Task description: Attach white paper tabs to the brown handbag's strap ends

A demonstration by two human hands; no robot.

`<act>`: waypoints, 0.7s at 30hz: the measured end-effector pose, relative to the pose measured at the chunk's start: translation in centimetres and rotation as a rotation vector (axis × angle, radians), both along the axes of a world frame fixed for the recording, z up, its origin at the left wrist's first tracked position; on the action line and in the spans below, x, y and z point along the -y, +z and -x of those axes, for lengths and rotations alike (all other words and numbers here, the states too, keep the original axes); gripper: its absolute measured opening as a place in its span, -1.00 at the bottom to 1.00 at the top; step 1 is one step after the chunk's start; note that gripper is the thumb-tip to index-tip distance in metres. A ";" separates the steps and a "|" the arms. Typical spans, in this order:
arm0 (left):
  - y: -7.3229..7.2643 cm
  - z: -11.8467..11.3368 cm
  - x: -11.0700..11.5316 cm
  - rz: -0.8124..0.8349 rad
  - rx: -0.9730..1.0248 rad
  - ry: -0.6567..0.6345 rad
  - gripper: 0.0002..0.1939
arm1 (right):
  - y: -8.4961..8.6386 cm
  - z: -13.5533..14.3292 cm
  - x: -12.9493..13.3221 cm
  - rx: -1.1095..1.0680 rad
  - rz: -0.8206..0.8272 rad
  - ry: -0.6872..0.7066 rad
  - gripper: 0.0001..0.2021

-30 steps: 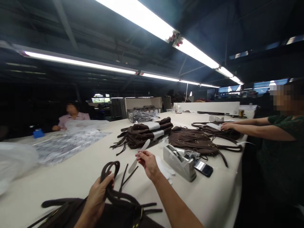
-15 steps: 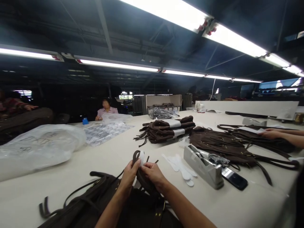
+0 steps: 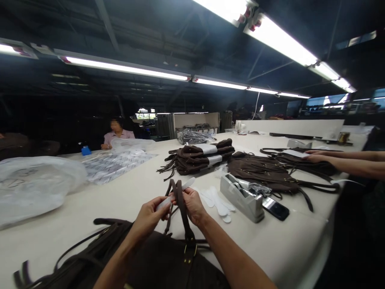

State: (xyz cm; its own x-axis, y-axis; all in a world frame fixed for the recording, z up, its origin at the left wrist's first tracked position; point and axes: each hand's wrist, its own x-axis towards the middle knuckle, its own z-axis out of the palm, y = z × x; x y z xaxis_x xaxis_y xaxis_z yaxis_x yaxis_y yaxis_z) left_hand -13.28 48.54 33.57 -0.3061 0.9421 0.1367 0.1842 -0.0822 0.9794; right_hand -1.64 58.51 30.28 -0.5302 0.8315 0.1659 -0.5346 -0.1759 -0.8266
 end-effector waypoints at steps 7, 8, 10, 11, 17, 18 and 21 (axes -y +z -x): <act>1.4 -0.5 0.9 -0.127 0.004 0.267 -0.26 | 0.1 0.1 2.1 0.221 -0.440 -0.459 -0.72; 1.4 -0.7 0.9 -0.137 0.003 0.275 -0.26 | 0.2 -0.1 2.3 0.241 -0.488 -0.492 -0.74; 1.4 -0.9 0.9 -0.151 -0.014 0.271 -0.26 | 0.4 -0.4 2.5 0.289 -0.564 -0.532 -0.77; 1.3 -1.0 0.9 -0.159 -0.026 0.270 -0.26 | 0.5 -0.6 2.6 0.314 -0.591 -0.542 -0.77; 1.0 -1.1 0.9 -0.291 -0.044 0.308 -0.38 | 0.9 -1.2 3.0 0.343 -0.699 -0.554 -0.69; 1.0 -1.1 0.9 -0.313 -0.027 0.327 -0.39 | 1.0 -1.2 3.2 0.337 -0.716 -0.547 -0.68; 1.3 -1.4 1.0 -0.360 0.033 0.357 -0.47 | 1.0 -1.1 3.5 0.323 -0.748 -0.496 -0.65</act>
State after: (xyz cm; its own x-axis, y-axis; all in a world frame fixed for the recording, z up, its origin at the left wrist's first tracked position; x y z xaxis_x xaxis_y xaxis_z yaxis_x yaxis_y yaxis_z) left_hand -11.92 47.59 34.87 -0.6102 0.6731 0.4179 0.2315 -0.3530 0.9066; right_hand -0.56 55.00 31.25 -0.2593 0.7118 0.6527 -0.1321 0.6434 -0.7541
